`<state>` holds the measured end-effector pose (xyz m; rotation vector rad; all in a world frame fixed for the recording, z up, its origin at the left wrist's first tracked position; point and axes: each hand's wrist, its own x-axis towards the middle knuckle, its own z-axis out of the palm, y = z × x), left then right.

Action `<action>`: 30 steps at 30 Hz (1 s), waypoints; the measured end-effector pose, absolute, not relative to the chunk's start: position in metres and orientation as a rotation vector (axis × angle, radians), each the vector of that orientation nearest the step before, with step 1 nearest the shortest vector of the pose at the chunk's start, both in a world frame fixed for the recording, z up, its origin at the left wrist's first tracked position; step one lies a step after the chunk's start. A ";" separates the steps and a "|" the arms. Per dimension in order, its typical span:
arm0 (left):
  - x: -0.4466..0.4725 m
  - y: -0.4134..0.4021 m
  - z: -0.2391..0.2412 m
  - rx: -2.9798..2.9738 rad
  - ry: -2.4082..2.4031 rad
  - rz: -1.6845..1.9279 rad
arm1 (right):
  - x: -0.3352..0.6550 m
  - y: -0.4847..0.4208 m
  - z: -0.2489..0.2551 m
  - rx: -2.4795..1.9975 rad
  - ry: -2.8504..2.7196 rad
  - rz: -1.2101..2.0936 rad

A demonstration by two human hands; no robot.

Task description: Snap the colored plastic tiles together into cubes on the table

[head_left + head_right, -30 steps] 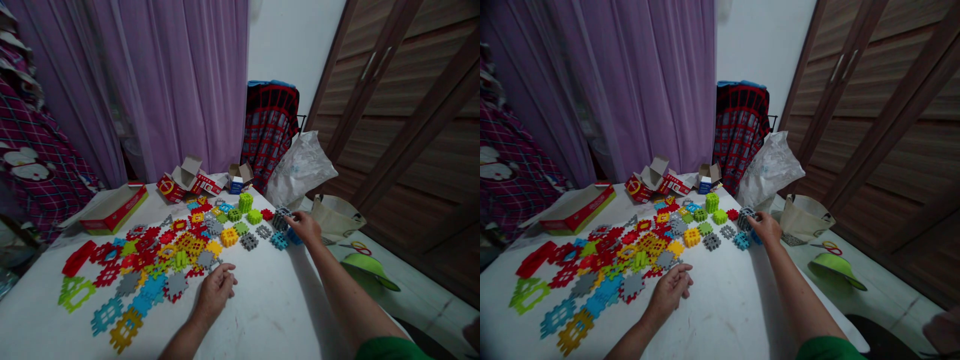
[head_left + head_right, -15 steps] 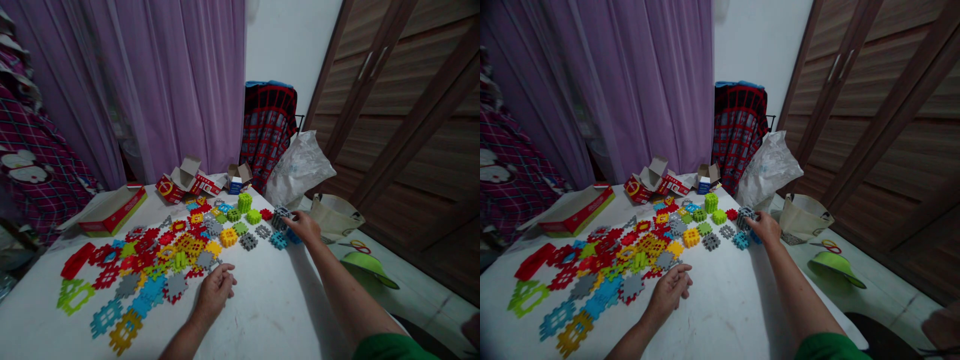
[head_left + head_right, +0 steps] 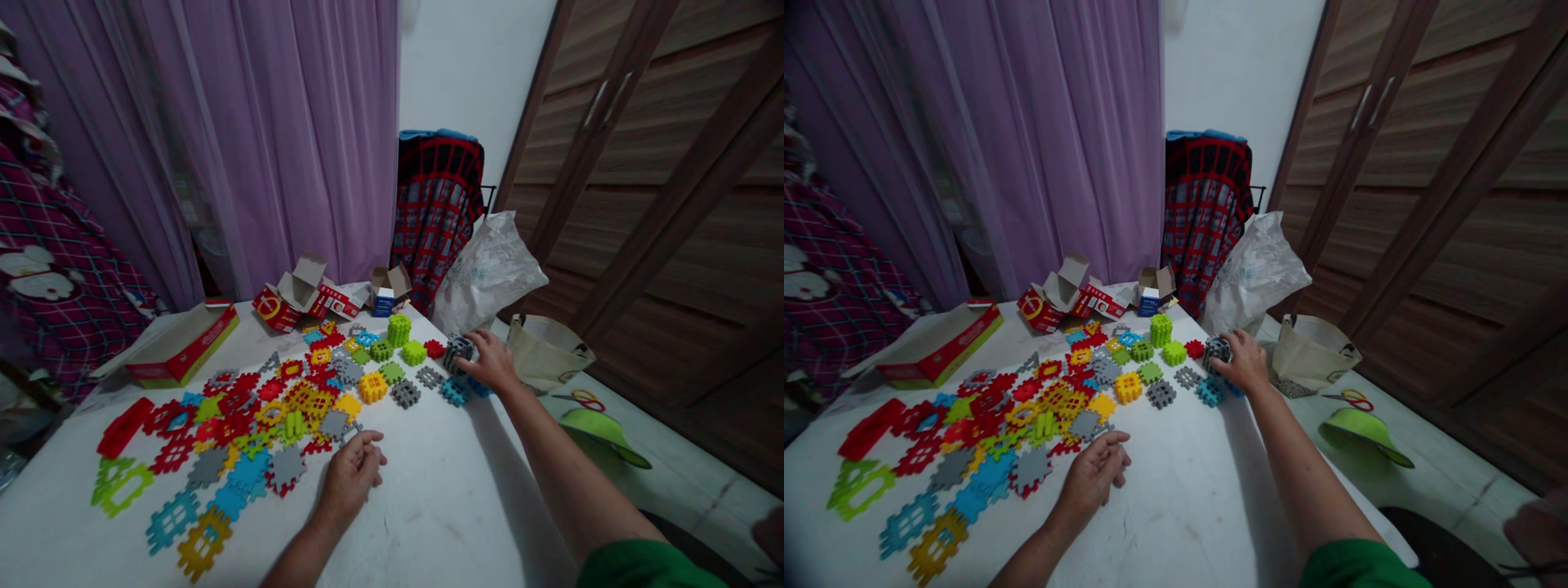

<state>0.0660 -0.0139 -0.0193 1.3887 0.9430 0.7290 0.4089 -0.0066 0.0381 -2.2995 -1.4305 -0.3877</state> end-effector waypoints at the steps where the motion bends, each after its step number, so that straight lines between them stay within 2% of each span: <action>1: 0.066 -0.014 -0.019 1.389 0.946 0.728 | 0.410 -0.005 0.040 -2.307 -1.491 -0.383; 13: 0.065 -0.015 -0.015 1.394 0.941 0.719 | 0.421 -0.003 0.057 -2.460 -1.706 -0.273; 30: 0.066 -0.015 -0.014 1.376 0.943 0.716 | 0.427 -0.012 0.048 -2.361 -1.524 -0.326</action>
